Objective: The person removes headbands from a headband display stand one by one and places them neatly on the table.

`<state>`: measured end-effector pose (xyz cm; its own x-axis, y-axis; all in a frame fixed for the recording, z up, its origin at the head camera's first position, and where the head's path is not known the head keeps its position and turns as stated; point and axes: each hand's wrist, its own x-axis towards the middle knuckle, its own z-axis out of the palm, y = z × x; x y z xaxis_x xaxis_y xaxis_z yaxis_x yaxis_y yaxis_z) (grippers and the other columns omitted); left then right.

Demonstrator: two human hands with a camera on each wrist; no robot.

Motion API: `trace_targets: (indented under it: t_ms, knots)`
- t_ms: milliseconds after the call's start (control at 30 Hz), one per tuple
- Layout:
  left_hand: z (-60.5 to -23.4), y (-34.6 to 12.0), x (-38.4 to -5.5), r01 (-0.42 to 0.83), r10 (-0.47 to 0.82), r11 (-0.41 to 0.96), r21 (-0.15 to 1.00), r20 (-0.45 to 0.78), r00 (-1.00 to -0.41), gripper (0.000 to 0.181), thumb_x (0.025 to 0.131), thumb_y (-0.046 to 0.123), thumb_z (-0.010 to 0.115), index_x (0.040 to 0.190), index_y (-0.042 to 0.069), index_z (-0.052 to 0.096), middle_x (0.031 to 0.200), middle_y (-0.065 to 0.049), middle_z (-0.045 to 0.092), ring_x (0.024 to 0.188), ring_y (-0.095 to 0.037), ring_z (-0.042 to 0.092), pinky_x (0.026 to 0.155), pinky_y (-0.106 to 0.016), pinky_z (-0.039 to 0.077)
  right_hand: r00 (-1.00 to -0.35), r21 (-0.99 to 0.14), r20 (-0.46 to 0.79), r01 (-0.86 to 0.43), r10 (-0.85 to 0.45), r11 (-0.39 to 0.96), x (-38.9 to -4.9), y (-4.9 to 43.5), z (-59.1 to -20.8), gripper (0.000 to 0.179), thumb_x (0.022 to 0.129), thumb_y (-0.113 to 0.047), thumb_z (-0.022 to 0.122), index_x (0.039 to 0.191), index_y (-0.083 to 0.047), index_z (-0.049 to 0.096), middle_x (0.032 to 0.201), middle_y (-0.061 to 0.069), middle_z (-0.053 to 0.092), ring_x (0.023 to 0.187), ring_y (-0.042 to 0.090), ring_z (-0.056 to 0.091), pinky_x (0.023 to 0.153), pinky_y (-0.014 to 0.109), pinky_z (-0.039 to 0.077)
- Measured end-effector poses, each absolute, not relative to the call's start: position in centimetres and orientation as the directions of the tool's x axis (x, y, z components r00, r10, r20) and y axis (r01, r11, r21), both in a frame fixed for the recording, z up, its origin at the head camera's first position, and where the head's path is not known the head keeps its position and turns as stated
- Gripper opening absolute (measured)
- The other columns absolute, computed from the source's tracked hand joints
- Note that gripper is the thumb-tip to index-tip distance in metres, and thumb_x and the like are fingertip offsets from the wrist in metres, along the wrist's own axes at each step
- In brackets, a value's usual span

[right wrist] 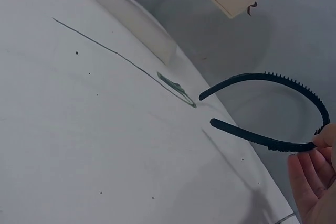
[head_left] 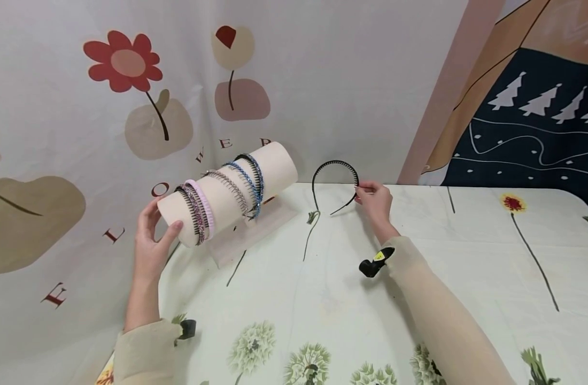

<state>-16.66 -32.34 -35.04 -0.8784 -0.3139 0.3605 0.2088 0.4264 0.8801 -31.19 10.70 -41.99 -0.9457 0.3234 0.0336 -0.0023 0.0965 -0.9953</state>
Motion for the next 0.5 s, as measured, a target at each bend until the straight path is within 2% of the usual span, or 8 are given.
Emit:
trace_targets:
  t_ms: [167, 500]
  knots:
    - [-35.1, -32.3, -16.7, 0.215, -0.312, 0.444, 0.870, 0.375, -0.873, 0.066, 0.092, 0.009, 0.066, 0.152, 0.017, 0.038, 0.147, 0.010, 0.045, 0.141, -0.011, 0.039, 0.107, -0.023, 0.044, -0.948, -0.995, 0.034, -0.002, 0.316, 0.100, -31.3, 11.3, -42.4, 0.025, 0.093, -0.007, 0.065, 0.114, 0.006, 0.069, 0.101, 0.014, 0.067, 0.063, -0.006, 0.061, 0.069, 0.015, 0.057]
    - [-35.2, -32.4, -16.8, 0.213, -0.318, 0.421, 0.882, 0.363, -0.876, 0.067, 0.092, 0.009, 0.066, 0.152, 0.017, 0.037, 0.148, 0.009, 0.045, 0.142, -0.012, 0.038, 0.104, -0.019, 0.045, -0.951, -0.992, 0.023, 0.017, 0.308, 0.128, -31.2, 12.2, -42.8, 0.027, 0.094, -0.008, 0.063, 0.118, 0.004, 0.070, 0.108, 0.017, 0.068, 0.065, -0.008, 0.060, 0.070, 0.014, 0.057]
